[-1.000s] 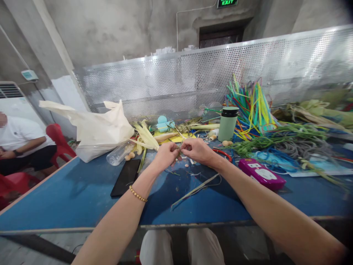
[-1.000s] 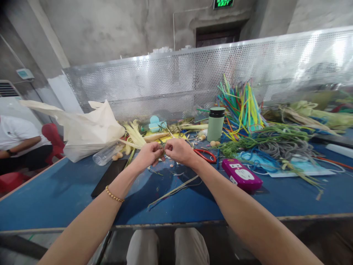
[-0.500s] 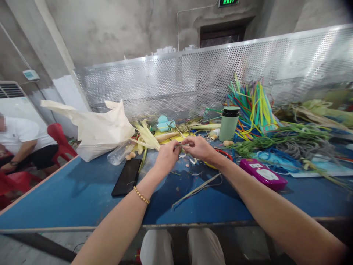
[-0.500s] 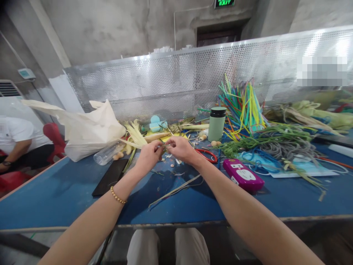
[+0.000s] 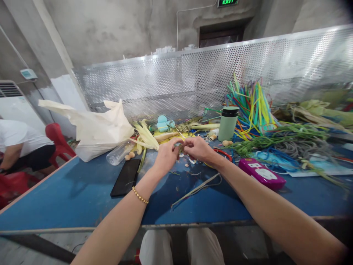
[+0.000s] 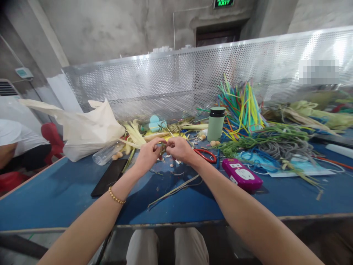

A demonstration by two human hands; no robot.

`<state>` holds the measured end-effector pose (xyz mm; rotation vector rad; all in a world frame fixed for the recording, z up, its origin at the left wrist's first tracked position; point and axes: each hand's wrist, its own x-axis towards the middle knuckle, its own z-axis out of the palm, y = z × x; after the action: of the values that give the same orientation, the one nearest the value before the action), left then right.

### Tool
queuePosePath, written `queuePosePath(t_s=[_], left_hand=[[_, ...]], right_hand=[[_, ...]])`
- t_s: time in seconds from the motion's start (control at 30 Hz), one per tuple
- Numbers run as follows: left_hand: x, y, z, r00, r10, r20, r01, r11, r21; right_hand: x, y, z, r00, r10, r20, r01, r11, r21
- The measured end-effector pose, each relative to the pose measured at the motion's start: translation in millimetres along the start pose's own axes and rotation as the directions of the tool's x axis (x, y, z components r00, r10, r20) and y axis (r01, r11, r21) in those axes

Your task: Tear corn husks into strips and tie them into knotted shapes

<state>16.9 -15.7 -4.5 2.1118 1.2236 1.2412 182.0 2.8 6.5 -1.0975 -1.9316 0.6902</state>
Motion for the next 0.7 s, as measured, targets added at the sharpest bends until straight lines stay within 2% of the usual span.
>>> queuePosePath(t_s=[0.13, 0.27, 0.43, 0.53, 0.7], left_hand=[[0, 0, 0.9, 1.0, 0.013, -0.017, -0.014, 0.999, -0.041], [3, -1, 1.2, 0.996, -0.07, -0.062, 0.064, 0.994, -0.087], [7, -3, -0.3, 0.982, -0.118, -0.149, 0.112, 0.993, -0.043], [7, -4, -1.9, 0.976, -0.124, -0.181, 0.129, 0.992, 0.017], [11, -11, -6.1, 0.954, -0.189, -0.232, 0.213, 0.974, 0.082]], right_hand=[[-1, -3, -2, 1.0, 0.017, -0.007, -0.017, 1.0, -0.017], [-3, -8, -4, 1.0, 0.015, -0.024, -0.015, 1.0, 0.001], [-7, -17, -10, 0.997, -0.03, -0.068, 0.02, 0.988, -0.151], [-10, -23, -14, 1.0, -0.03, -0.008, 0.028, 0.978, -0.207], [-11, -25, -23, 0.99, 0.01, 0.138, 0.015, 0.985, -0.175]])
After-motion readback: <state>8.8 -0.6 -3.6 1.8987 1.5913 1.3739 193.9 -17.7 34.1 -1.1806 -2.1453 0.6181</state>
